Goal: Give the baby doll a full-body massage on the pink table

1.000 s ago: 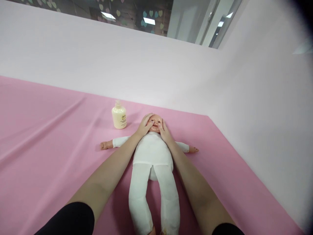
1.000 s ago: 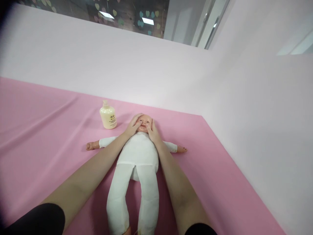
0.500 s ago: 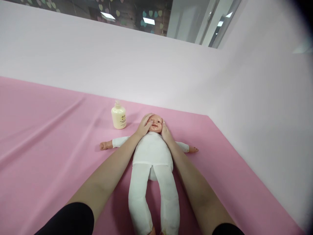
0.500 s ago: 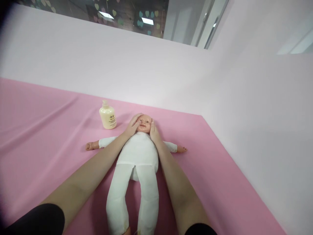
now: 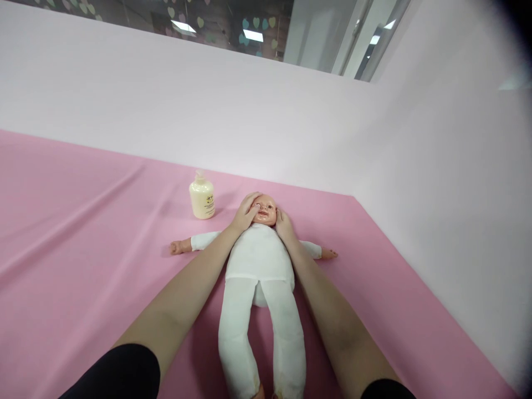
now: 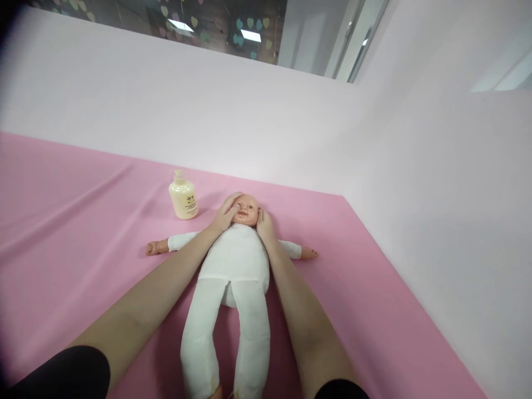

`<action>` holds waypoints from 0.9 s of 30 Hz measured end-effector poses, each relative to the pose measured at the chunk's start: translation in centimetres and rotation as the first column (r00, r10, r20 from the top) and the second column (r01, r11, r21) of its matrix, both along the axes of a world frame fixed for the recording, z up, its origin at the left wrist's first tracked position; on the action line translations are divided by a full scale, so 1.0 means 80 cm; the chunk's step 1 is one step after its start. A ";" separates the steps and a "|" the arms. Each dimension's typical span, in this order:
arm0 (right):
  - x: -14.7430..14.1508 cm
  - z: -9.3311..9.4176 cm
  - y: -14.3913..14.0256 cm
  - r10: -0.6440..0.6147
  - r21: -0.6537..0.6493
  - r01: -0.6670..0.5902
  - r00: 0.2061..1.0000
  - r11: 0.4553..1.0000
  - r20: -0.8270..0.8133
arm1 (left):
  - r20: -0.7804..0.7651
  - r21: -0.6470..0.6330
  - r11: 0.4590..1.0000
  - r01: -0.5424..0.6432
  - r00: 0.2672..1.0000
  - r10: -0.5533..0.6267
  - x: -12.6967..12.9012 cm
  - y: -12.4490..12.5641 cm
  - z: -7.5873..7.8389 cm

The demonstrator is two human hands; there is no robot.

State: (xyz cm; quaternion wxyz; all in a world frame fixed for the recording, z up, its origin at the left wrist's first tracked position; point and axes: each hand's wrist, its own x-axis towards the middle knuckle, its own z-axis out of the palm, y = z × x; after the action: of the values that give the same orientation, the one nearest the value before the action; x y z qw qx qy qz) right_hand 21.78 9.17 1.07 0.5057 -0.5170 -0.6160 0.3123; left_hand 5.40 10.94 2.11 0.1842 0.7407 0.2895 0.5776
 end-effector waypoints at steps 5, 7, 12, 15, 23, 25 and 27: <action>0.002 -0.006 0.005 0.034 -0.003 -0.034 0.999 0.999 0.004 | -0.007 -0.010 1.000 0.003 1.000 -0.003 0.000 -0.001 0.001; 0.002 -0.005 0.005 0.032 -0.001 -0.032 0.999 0.999 0.006 | -0.009 -0.014 1.000 0.001 1.000 -0.001 0.000 -0.002 0.002; -0.002 0.002 -0.002 -0.037 -0.030 0.038 0.999 0.999 0.018 | -0.003 -0.019 1.000 -0.010 1.000 0.010 0.000 -0.002 0.002; -0.004 0.007 -0.008 -0.048 -0.056 0.048 0.999 0.997 0.004 | 0.002 -0.016 1.000 -0.008 1.000 0.008 0.000 -0.001 0.001; -0.004 0.010 -0.014 0.118 -0.023 -0.118 0.993 0.993 -0.006 | 0.003 -0.011 1.000 -0.003 1.000 0.003 -0.001 -0.002 0.002; -0.004 0.008 -0.013 0.138 -0.035 -0.138 0.990 0.990 0.005 | 0.004 -0.014 1.000 0.004 1.000 -0.004 -0.001 -0.002 0.001; -0.003 0.006 -0.013 0.148 -0.058 -0.147 0.989 0.987 0.018 | 0.020 -0.031 1.000 0.002 1.000 -0.001 -0.002 0.000 0.000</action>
State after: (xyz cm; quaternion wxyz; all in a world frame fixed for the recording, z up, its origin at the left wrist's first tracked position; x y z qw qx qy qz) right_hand 21.54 8.17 1.57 0.4594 -0.4877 -0.6489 0.3605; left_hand 5.28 10.94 2.10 0.1986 0.7323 0.2960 0.5802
